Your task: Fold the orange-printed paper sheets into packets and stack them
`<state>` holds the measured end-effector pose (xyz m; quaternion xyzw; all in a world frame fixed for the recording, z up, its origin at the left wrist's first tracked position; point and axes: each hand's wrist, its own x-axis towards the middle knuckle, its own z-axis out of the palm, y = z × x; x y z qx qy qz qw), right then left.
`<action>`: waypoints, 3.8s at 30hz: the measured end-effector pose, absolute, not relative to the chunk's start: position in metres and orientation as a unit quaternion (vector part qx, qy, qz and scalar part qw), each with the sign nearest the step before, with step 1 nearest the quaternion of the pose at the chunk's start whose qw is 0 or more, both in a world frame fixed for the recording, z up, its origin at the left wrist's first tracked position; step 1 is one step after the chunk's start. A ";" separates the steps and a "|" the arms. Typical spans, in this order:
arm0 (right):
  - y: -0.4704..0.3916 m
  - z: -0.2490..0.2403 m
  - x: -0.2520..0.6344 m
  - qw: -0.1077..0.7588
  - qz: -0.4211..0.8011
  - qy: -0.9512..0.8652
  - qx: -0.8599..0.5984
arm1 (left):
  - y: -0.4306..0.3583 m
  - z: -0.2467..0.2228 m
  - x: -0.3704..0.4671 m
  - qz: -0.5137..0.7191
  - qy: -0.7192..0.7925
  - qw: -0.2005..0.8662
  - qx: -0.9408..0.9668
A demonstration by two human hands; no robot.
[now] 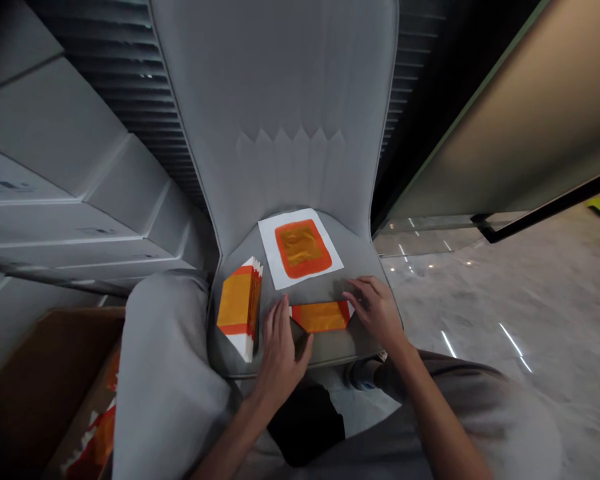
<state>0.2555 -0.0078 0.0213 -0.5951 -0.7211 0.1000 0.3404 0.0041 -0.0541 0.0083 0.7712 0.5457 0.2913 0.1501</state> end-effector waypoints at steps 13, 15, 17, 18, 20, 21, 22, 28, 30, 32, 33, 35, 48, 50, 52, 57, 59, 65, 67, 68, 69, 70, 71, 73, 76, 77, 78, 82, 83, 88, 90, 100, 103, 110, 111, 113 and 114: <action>-0.006 0.077 0.197 0.512 0.712 -0.351 -0.329 | -0.051 0.010 0.004 0.276 0.535 0.142 0.786; -0.006 0.085 0.193 0.513 0.734 -0.323 -0.307 | -0.050 0.010 0.004 0.271 0.539 0.130 0.787; -0.004 0.089 0.192 0.507 0.735 -0.331 -0.307 | -0.049 0.009 0.005 0.268 0.542 0.121 0.787; -0.003 0.091 0.192 0.503 0.731 -0.341 -0.309 | -0.048 0.008 0.004 0.270 0.541 0.118 0.788; -0.001 0.092 0.193 0.492 0.720 -0.371 -0.320 | -0.046 0.006 0.003 0.282 0.537 0.117 0.786; 0.001 0.092 0.194 0.484 0.713 -0.387 -0.327 | -0.045 0.005 0.003 0.293 0.534 0.120 0.784; 0.002 0.092 0.194 0.477 0.704 -0.404 -0.336 | -0.044 0.004 0.002 0.304 0.532 0.126 0.780; 0.008 0.093 0.195 0.485 0.679 -0.442 -0.328 | -0.043 0.002 0.002 0.342 0.517 0.165 0.767; 0.009 0.093 0.195 0.476 0.664 -0.467 -0.338 | -0.043 0.004 0.002 0.341 0.518 0.163 0.767; 0.011 0.091 0.196 0.453 0.641 -0.503 -0.361 | -0.044 0.007 0.003 0.331 0.527 0.154 0.767; 0.011 0.090 0.197 0.445 0.634 -0.516 -0.365 | -0.044 0.008 0.003 0.324 0.532 0.149 0.768; 0.012 0.088 0.201 0.436 0.632 -0.530 -0.359 | -0.045 0.010 0.003 0.308 0.536 0.142 0.773; -0.009 0.028 0.225 0.216 0.287 -0.788 -0.500 | -0.045 0.005 0.002 0.350 0.517 0.168 0.763; -0.013 0.022 0.230 0.210 0.254 -0.795 -0.509 | -0.045 0.004 0.003 0.359 0.514 0.177 0.759; -0.016 0.020 0.235 0.212 0.240 -0.800 -0.508 | -0.044 0.002 0.004 0.368 0.517 0.182 0.751; -0.028 0.024 0.237 0.242 0.238 -0.802 -0.492 | -0.040 -0.004 0.004 0.427 0.543 0.225 0.687; -0.032 0.026 0.236 0.240 0.235 -0.804 -0.490 | -0.039 -0.004 0.004 0.458 0.552 0.264 0.645; -0.039 0.036 0.235 0.232 0.262 -0.779 -0.521 | -0.039 0.003 0.006 0.527 0.570 0.411 0.478; -0.039 0.040 0.236 0.244 0.285 -0.769 -0.517 | -0.039 0.005 0.006 0.518 0.566 0.433 0.473; -0.039 0.041 0.237 0.254 0.296 -0.763 -0.515 | -0.039 0.006 0.006 0.510 0.561 0.433 0.487; -0.039 0.043 0.237 0.262 0.307 -0.757 -0.514 | -0.039 0.006 0.006 0.501 0.555 0.426 0.509; -0.038 0.044 0.237 0.270 0.316 -0.751 -0.513 | -0.038 0.006 0.005 0.494 0.550 0.413 0.532; -0.038 0.044 0.238 0.275 0.322 -0.746 -0.514 | -0.037 0.005 0.005 0.489 0.545 0.398 0.552; -0.038 0.045 0.241 0.276 0.330 -0.734 -0.526 | -0.037 0.005 0.004 0.489 0.538 0.378 0.573; -0.038 0.048 0.249 0.262 0.343 -0.713 -0.553 | -0.037 0.005 0.003 0.497 0.535 0.381 0.567; -0.038 0.050 0.253 0.257 0.349 -0.707 -0.559 | -0.037 0.005 0.003 0.500 0.536 0.386 0.561; -0.038 0.051 0.257 0.254 0.354 -0.701 -0.565 | -0.038 0.005 0.003 0.501 0.537 0.391 0.555; -0.041 0.058 0.268 0.263 0.373 -0.673 -0.582 | -0.039 0.005 0.003 0.507 0.539 0.401 0.540; -0.042 0.059 0.270 0.268 0.378 -0.664 -0.587 | -0.039 0.005 0.003 0.510 0.541 0.400 0.536; -0.046 0.058 0.271 0.291 0.401 -0.619 -0.609 | -0.039 0.000 0.003 0.520 0.555 0.420 0.496; -0.046 0.056 0.272 0.299 0.406 -0.605 -0.615 | -0.039 -0.002 0.004 0.526 0.559 0.430 0.476; -0.047 0.046 0.276 0.305 0.286 -0.645 -0.639 | -0.042 0.000 0.004 0.498 0.571 0.264 0.596; -0.046 0.038 0.274 0.296 0.239 -0.681 -0.625 | -0.044 0.003 0.004 0.431 0.541 0.175 0.701; -0.045 0.016 0.260 0.271 0.153 -0.738 -0.599 | -0.045 -0.001 0.008 0.254 0.459 0.103 0.845; -0.045 0.014 0.259 0.271 0.142 -0.742 -0.596 | -0.045 -0.001 0.009 0.244 0.460 0.102 0.848; -0.046 0.011 0.253 0.267 0.123 -0.752 -0.589 | -0.045 -0.001 0.009 0.235 0.465 0.100 0.848; -0.047 0.010 0.250 0.261 0.115 -0.761 -0.583 | -0.045 -0.001 0.009 0.234 0.468 0.100 0.847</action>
